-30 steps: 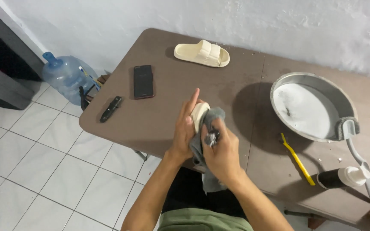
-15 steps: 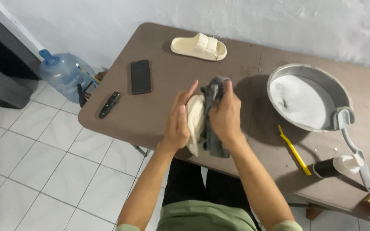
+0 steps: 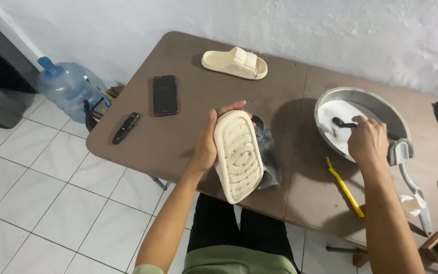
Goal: The person scrubs a white slipper with a brush dipped in soapy water, focusing on the sole and edges. They wipe the slipper with a cloth and continue scrubbing different areas of the sole and upper part.
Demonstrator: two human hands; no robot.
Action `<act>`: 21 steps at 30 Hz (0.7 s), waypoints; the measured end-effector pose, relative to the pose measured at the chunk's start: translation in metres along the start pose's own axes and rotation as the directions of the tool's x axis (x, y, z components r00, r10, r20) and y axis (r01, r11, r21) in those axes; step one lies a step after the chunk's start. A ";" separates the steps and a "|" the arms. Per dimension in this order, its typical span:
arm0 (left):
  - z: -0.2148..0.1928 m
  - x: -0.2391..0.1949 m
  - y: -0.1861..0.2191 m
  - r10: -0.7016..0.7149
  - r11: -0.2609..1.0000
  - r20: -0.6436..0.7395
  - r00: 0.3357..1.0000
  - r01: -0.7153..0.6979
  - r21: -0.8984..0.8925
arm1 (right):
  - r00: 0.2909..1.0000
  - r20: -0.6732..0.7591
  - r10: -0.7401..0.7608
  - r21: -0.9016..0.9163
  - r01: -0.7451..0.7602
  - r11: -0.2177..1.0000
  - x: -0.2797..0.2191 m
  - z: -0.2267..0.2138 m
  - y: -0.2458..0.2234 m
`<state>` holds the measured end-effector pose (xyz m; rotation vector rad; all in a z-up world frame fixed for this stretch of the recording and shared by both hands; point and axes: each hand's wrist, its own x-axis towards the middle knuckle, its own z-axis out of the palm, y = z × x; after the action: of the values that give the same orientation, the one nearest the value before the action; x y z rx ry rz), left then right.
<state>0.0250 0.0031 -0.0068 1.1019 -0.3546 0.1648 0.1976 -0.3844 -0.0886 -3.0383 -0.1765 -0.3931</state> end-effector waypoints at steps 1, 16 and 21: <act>0.000 0.001 -0.005 -0.003 1.000 0.003 1.000 0.003 -0.004 | 1.000 0.002 0.004 -0.004 -0.004 1.000 -0.004 -0.003 -0.001; 0.008 0.003 -0.034 0.128 0.984 -0.059 0.990 -0.119 0.131 | 0.878 -0.440 -0.189 0.405 0.381 0.831 -0.057 -0.098 -0.097; 0.024 0.005 -0.027 0.353 0.764 -0.010 0.936 -0.283 0.580 | 0.714 -0.603 -0.356 0.465 0.678 0.569 -0.079 -0.115 -0.175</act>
<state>0.0330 -0.0313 -0.0182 1.6157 -0.3961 0.6775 0.0718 -0.2289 0.0119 -2.0357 -0.9945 -0.8428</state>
